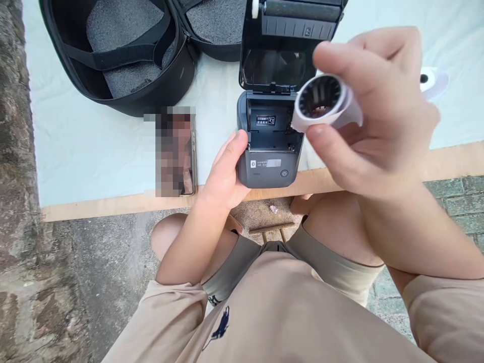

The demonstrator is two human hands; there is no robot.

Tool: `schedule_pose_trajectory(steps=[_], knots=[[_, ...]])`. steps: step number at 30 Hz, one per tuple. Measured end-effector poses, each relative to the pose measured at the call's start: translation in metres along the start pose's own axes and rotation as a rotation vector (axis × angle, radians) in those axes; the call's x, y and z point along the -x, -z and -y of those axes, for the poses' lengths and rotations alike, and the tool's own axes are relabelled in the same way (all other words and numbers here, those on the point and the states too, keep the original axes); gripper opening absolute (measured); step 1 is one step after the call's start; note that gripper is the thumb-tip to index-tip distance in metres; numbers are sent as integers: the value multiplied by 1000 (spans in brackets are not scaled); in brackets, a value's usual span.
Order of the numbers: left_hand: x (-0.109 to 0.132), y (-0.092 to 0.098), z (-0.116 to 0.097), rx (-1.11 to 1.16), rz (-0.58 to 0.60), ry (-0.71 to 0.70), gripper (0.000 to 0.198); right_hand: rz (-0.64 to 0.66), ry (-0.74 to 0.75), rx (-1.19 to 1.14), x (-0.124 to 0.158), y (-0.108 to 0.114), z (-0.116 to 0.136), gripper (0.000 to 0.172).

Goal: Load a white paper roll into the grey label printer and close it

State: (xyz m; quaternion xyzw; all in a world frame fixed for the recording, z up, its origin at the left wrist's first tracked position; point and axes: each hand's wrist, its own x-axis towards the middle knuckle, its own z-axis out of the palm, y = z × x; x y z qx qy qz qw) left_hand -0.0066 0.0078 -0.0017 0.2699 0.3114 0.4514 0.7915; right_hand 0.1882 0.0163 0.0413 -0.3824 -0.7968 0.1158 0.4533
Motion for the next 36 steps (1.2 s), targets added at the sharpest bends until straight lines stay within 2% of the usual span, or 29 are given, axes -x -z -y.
schedule_pose_trajectory(steps=[2,7,10,12,14,16,21,31,36], knots=[[1,0,1,-20,-42,1,40,23,88,106,-5,-3,6,52],[3,1,5,-79,-73,28,40,46,67,279,-8,-12,12,39],[1,6,9,-66,-41,-5,40,75,-10,454,-6,-17,14,27],[-1,8,12,-50,-30,-24,40,156,-109,538,-6,-19,16,22],[-3,9,13,-47,-28,-35,38,230,-185,552,-8,-20,16,18],[-3,8,12,-47,-19,-43,37,249,-197,500,-9,-19,15,15],[-2,9,11,-58,4,-22,36,185,-140,396,-8,-17,11,18],[-2,5,7,-102,-7,-13,41,203,-226,571,-9,-17,14,13],[-1,6,8,-72,2,-19,36,65,-147,558,-8,-14,17,13]])
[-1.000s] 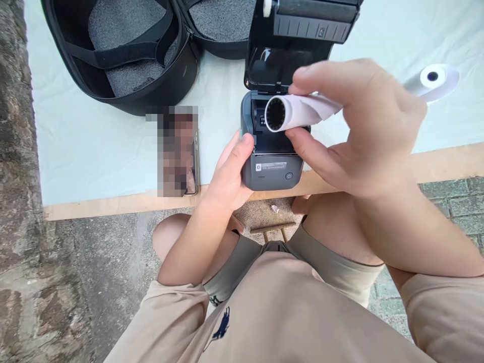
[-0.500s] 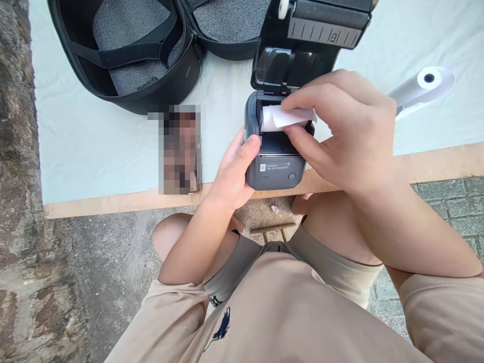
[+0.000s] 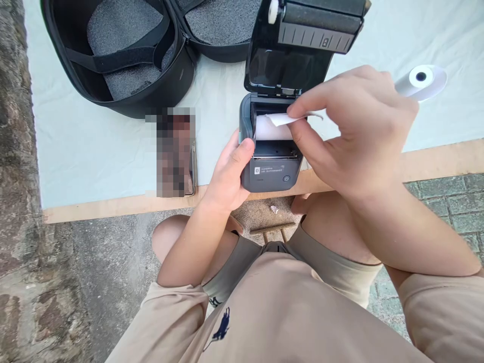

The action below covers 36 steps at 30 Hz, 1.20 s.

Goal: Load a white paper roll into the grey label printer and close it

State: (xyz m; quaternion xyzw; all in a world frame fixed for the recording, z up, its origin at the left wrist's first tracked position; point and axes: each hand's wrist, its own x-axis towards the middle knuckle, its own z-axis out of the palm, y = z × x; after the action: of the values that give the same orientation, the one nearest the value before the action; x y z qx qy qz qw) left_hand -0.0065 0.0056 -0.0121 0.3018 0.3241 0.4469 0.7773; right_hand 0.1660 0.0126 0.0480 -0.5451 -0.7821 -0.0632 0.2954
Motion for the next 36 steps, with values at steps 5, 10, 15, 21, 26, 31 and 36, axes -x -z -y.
schedule_pose_trajectory(steps=[5,10,15,21,26,31,36], knots=[[0,0,0,8,-14,9,36,-68,83,-104,5,-2,0,14],[1,1,1,-1,-38,-11,39,-29,177,-163,6,-7,3,13],[3,2,0,-3,-125,-51,49,-9,276,-271,9,-10,4,12],[2,0,-4,13,-28,-98,34,27,370,-289,13,-14,2,3],[1,1,-4,-5,21,-100,29,-7,219,-465,10,-10,0,0],[2,2,-4,-42,13,-109,41,111,-69,-502,10,-12,-3,31],[2,1,-5,-30,7,-113,32,276,-109,-699,13,-14,-9,44]])
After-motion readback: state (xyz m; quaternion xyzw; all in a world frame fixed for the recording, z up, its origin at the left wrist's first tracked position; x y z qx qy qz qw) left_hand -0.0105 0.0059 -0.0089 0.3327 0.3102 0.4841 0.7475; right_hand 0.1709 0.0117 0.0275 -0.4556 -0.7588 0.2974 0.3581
